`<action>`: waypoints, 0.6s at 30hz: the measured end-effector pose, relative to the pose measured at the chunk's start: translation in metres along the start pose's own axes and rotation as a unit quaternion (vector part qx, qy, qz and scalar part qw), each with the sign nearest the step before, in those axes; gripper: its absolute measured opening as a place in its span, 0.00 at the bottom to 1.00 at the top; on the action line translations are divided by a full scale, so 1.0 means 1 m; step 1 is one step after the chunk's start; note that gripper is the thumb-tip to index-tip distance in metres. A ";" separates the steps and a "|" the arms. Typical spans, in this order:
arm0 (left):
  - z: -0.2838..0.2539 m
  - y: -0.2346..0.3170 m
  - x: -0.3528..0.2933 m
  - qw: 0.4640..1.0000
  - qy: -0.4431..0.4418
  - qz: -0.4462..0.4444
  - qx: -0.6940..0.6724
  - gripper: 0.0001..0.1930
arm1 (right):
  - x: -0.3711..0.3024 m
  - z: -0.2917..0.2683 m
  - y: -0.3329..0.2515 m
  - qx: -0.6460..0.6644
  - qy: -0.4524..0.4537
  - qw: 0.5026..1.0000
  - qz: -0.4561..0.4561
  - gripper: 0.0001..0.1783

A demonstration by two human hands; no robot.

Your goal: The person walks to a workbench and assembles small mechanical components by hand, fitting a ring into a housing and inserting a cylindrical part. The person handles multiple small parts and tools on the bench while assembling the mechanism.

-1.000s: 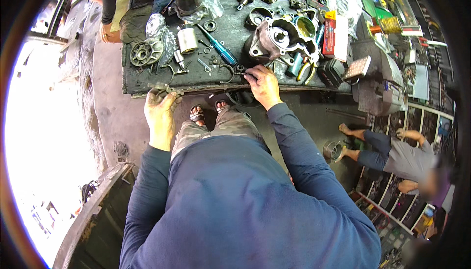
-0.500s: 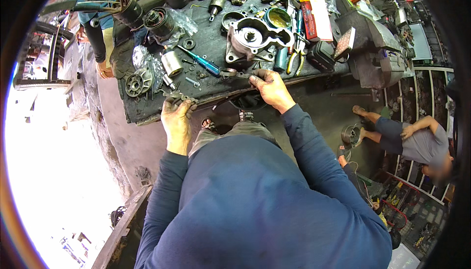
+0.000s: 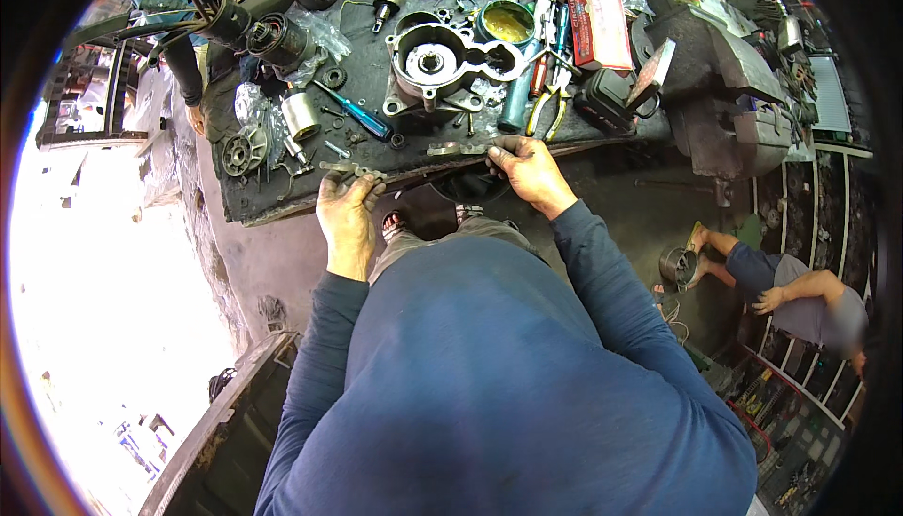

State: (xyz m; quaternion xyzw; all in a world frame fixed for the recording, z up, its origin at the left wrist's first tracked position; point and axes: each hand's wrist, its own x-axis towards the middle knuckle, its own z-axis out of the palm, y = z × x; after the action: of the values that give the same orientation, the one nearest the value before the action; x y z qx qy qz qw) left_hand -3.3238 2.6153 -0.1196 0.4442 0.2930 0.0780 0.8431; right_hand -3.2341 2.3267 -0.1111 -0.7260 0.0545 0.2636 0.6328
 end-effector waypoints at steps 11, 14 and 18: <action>0.026 -0.031 -0.029 0.998 0.063 0.007 -0.008 0.19 | 0.010 -0.025 0.003 -0.006 -0.034 0.999 -0.001 0.11; 0.026 -0.033 -0.033 0.997 0.075 0.010 -0.022 0.19 | 0.011 -0.024 0.002 -0.011 -0.040 0.999 0.002 0.12; 0.023 -0.028 -0.031 0.995 0.073 0.006 -0.061 0.19 | 0.009 -0.008 -0.002 0.008 -0.037 0.999 0.004 0.11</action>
State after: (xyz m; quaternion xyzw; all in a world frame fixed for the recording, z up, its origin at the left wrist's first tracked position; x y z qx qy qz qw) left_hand -3.3402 2.5703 -0.1191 0.3869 0.3457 0.1330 0.8444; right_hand -3.2228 2.3214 -0.1129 -0.7103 0.0365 0.2922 0.6394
